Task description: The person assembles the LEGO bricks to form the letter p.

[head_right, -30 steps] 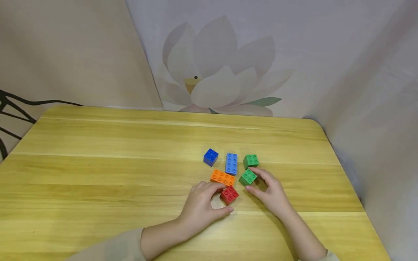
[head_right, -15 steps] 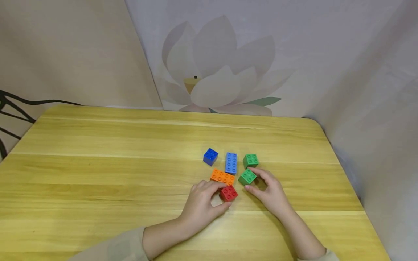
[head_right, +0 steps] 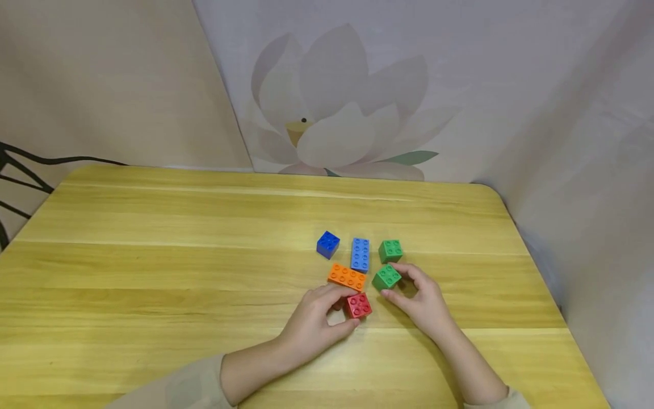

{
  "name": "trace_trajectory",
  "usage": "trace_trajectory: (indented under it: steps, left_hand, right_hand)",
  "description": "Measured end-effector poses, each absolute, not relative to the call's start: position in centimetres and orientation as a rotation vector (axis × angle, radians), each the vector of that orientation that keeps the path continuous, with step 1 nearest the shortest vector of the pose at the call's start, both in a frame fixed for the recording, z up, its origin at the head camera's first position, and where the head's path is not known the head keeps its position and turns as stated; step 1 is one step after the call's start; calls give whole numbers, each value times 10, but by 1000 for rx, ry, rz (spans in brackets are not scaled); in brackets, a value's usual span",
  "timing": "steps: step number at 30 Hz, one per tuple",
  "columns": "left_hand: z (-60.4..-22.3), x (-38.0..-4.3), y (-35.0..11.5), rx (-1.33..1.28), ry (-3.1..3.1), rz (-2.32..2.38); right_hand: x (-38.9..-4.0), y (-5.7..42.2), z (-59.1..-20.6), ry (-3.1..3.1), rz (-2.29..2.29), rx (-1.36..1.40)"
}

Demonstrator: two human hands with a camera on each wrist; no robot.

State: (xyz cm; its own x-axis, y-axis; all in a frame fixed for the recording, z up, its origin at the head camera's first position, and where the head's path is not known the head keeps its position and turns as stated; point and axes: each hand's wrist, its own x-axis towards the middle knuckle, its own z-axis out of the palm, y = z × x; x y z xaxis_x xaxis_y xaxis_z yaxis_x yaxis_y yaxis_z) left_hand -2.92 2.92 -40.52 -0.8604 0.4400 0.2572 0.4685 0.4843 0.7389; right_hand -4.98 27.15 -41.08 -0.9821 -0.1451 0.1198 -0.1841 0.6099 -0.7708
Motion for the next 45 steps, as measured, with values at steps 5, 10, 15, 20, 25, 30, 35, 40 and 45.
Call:
trace_trajectory:
  steps: [5, 10, 15, 20, 25, 30, 35, 40, 45]
  left_hand:
    - [-405, -32, 26, -882, -2645, -1426]
    - [-403, -34, 21, -896, -2647, -1498]
    - [-402, -34, 16, -904, -2661, -1535]
    - [-403, -33, 9, -930, -2649, -1537]
    - [-403, -32, 1, -946, -2659, -1542]
    - [-402, -33, -10, -931, -2690, -1512]
    - [-401, -34, -19, -901, -2739, -1494]
    - [-402, -36, -28, -892, -2733, -1502]
    - [-402, -37, -36, -895, -2728, -1524]
  right_hand:
    - [-49, 271, -410, -2738, 1367, 283]
    - [-48, 271, -409, -2695, 1422, 274]
    - [-47, 270, -407, -2644, 1457, 281]
    - [-46, 269, -406, -2609, 1506, 297]
    - [-44, 268, -403, -2594, 1556, 276]
    - [-41, 264, -401, -2565, 1599, 287]
    - [-38, 259, -400, -2542, 1609, 307]
    - [-37, 252, -401, -2509, 1624, 347]
    - [-33, 245, -400, -2450, 1669, 420]
